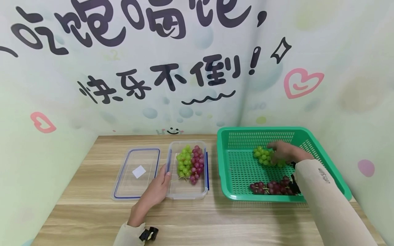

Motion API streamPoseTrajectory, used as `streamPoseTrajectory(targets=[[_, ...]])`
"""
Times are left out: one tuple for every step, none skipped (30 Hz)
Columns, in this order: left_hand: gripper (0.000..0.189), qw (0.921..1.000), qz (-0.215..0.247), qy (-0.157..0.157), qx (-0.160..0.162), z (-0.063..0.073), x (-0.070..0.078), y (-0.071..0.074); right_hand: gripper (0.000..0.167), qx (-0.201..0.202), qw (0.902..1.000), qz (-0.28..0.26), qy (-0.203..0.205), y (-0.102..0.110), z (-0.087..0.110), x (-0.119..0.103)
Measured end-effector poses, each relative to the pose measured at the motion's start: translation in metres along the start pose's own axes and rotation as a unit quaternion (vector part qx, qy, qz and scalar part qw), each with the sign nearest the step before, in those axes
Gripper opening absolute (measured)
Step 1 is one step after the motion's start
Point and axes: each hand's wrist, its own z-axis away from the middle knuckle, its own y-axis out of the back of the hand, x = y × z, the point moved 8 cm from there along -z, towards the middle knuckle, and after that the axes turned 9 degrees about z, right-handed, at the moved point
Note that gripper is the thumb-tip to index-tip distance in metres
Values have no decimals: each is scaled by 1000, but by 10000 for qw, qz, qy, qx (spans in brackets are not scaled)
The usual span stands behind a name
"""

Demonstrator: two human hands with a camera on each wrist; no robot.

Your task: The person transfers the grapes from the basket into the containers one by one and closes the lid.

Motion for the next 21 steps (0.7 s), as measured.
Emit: streamPoseTrajectory(targets=[[56,10000,6,-6,6,0,0,0,74,-45,10000,45,20,-1,0,-1],[56,10000,17,1,9,0,0,0,75,-103,9999,67,39,-3,0,-2],[56,10000,17,-3,13,0,0,0,76,-169,9998,58,45,-5,0,-2],[56,10000,13,-5,17,0,0,0,76,-229,9997,78,58,-6,1,-2],[56,10000,12,-7,18,0,0,0,77,-295,9995,81,55,-8,1,-2],[56,10000,5,-9,20,0,0,0,78,-356,9993,69,54,-9,1,-2],[56,10000,-4,-16,21,0,0,0,78,-385,9992,83,59,-10,0,-2],[56,10000,-15,-22,22,0,1,0,79,-407,9991,93,50,-11,0,-1],[56,10000,-23,-18,23,1,1,0,79,-420,9990,113,46,-11,0,-1],[56,10000,-28,-15,22,1,1,0,78,-419,9990,139,44,-11,0,0],[56,10000,-33,-16,23,1,1,0,78,-414,9990,134,34,-12,0,0],[56,10000,-40,-15,23,1,1,0,78,-405,9991,129,28,-12,0,0],[56,10000,-46,-10,20,1,0,0,77,-386,9991,149,14,-12,0,1],[56,10000,-49,0,17,1,0,0,78,-362,9992,165,-8,-12,0,1],[56,10000,-54,13,9,1,0,0,78,-361,9993,104,-52,-13,-1,1],[56,10000,-55,14,5,0,0,0,79,-367,9992,62,-109,-13,-1,2],[56,10000,-59,19,4,0,0,0,80,-374,9992,10,-170,-14,0,2],[56,10000,-58,20,0,0,0,0,81,-378,9990,-44,-232,-14,0,2],[56,10000,-52,29,-5,0,0,0,83,-388,9987,-110,-300,-14,0,3],[56,10000,-51,28,-5,0,0,-1,84,-400,9984,-196,-360,-15,0,3],[56,10000,-49,23,-3,-1,0,-1,84,-418,9979,-286,-411,-16,0,4]])
